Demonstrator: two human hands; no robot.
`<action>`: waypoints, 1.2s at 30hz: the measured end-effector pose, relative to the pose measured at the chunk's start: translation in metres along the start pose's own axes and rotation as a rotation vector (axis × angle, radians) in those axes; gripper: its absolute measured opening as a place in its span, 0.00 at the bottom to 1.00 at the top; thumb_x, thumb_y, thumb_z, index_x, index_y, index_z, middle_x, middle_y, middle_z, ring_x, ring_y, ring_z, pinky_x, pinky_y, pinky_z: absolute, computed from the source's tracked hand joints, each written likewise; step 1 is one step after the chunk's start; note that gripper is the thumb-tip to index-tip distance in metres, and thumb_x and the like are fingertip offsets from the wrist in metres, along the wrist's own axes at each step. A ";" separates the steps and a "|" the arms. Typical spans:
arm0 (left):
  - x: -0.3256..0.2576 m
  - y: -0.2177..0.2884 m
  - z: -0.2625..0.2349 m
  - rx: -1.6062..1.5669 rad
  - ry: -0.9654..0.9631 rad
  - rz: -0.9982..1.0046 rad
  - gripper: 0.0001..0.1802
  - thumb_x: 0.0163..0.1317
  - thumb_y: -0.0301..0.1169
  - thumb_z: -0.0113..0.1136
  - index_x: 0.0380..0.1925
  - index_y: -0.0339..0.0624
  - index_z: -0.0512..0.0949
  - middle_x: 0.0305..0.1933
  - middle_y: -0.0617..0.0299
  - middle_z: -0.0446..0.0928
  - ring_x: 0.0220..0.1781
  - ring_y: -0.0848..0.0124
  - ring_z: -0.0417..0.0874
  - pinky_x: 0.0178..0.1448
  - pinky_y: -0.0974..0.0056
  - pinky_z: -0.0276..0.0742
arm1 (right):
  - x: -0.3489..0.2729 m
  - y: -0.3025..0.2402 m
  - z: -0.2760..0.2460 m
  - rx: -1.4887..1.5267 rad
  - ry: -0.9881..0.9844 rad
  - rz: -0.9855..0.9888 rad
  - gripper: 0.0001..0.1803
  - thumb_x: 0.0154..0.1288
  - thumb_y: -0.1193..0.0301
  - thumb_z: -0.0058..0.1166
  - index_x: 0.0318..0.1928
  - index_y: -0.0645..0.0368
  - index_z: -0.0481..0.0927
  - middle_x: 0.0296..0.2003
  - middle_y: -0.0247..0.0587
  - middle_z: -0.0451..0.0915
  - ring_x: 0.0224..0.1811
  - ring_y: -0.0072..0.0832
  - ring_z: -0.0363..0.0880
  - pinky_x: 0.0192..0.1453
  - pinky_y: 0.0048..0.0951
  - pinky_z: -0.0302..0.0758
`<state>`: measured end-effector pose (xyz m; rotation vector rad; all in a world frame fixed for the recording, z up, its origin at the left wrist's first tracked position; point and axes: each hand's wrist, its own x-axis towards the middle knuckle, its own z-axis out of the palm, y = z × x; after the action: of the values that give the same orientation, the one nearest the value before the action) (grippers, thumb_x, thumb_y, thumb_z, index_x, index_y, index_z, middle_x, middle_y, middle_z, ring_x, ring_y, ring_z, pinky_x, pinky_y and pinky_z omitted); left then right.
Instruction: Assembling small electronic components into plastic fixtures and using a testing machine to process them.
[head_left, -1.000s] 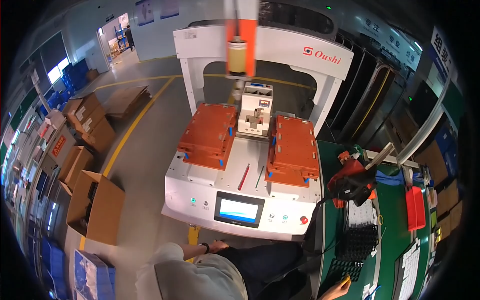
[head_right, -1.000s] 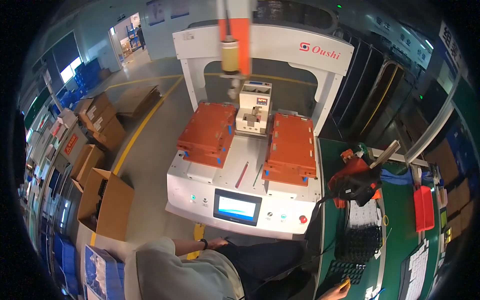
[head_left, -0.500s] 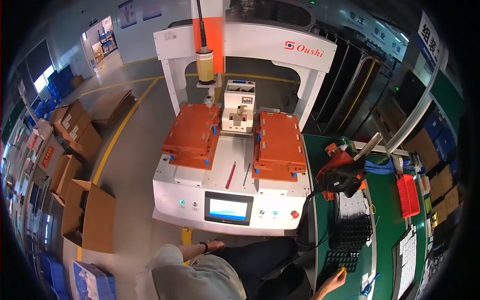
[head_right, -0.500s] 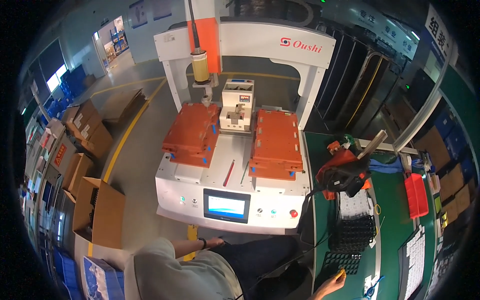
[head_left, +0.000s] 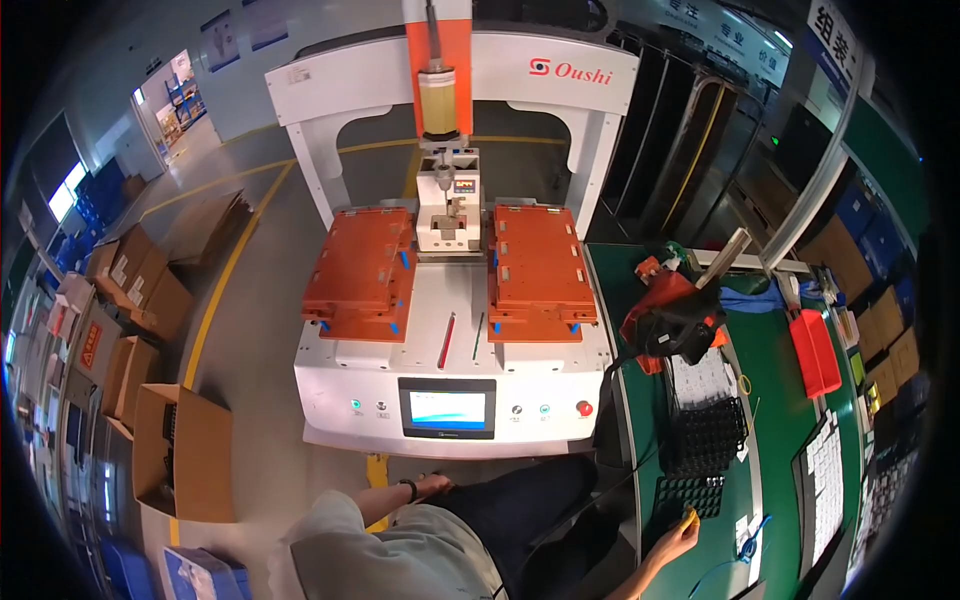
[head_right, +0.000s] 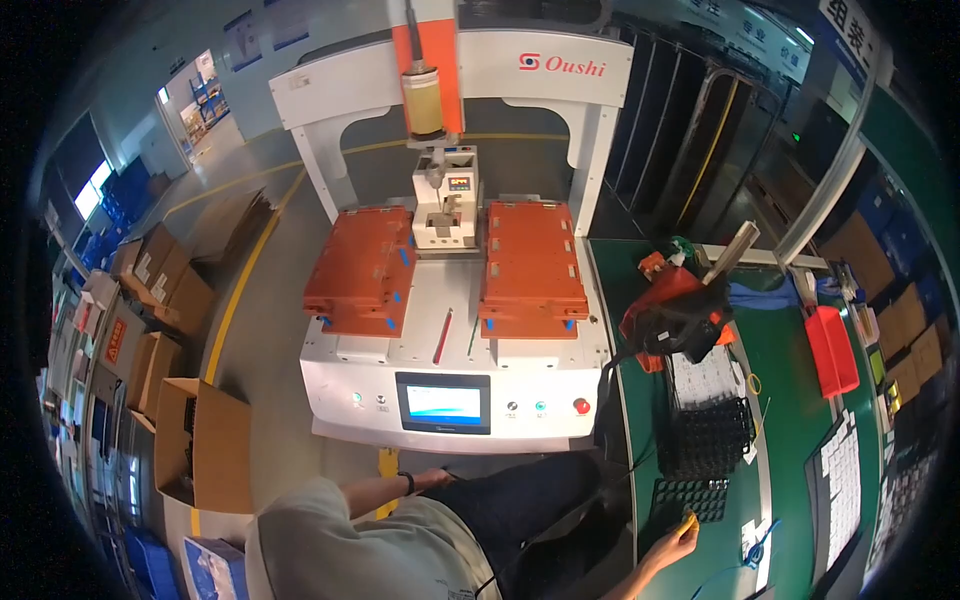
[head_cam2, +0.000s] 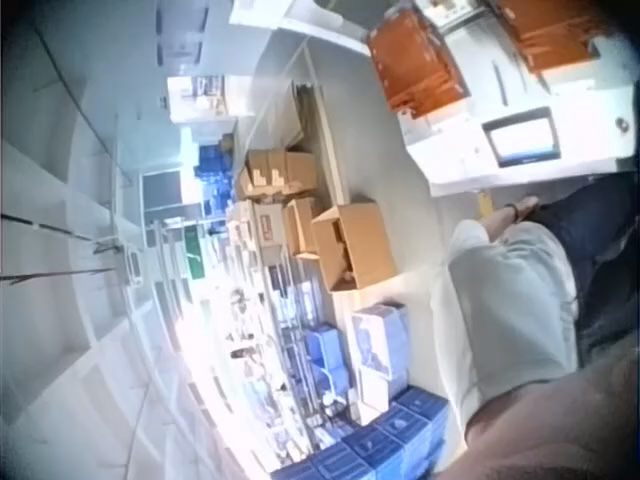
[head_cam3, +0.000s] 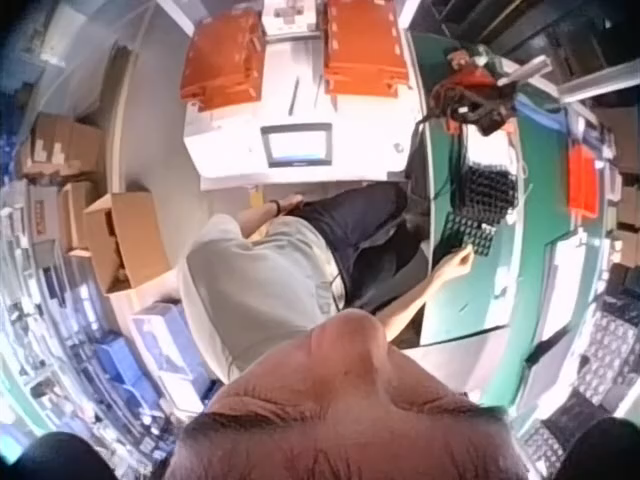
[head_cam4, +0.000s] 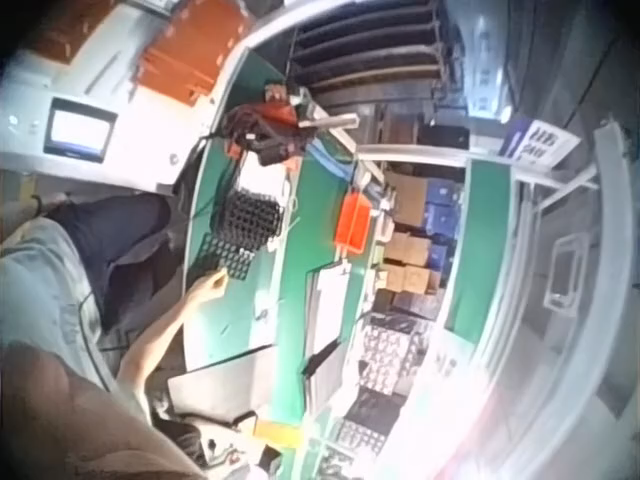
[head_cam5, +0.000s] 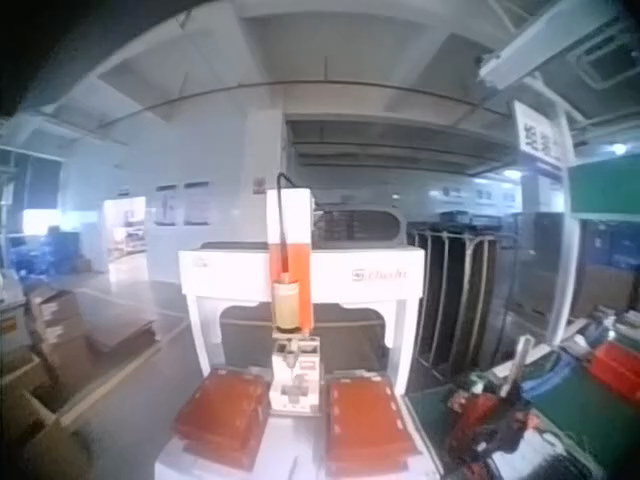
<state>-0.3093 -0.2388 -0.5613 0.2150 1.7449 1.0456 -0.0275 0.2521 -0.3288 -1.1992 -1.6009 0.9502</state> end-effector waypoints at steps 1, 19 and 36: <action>0.002 -0.002 0.001 0.008 -0.009 -0.001 0.14 0.62 0.39 0.50 0.22 0.45 0.77 0.25 0.63 0.73 0.32 0.71 0.71 0.39 0.58 0.66 | 0.001 0.004 -0.001 0.007 -0.015 -0.004 0.21 0.80 0.62 0.50 0.55 0.68 0.84 0.38 0.32 0.84 0.29 0.17 0.68 0.31 0.24 0.64; 0.021 -0.030 -0.002 0.121 0.022 0.011 0.18 0.62 0.44 0.49 0.22 0.46 0.80 0.27 0.59 0.78 0.32 0.66 0.75 0.40 0.56 0.66 | 0.003 0.024 -0.004 0.039 -0.015 -0.013 0.20 0.79 0.67 0.51 0.57 0.73 0.81 0.46 0.42 0.85 0.39 0.21 0.78 0.39 0.22 0.72; -0.008 0.030 -0.006 0.461 0.012 -0.097 0.24 0.59 0.43 0.53 0.44 0.37 0.85 0.45 0.43 0.86 0.51 0.50 0.86 0.55 0.51 0.77 | 0.003 0.022 -0.005 0.035 -0.068 0.051 0.21 0.80 0.66 0.51 0.57 0.76 0.79 0.51 0.51 0.85 0.52 0.34 0.84 0.58 0.31 0.78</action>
<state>-0.3199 -0.2290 -0.5336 0.4072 1.9689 0.5647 -0.0171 0.2600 -0.3471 -1.1996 -1.6069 1.0573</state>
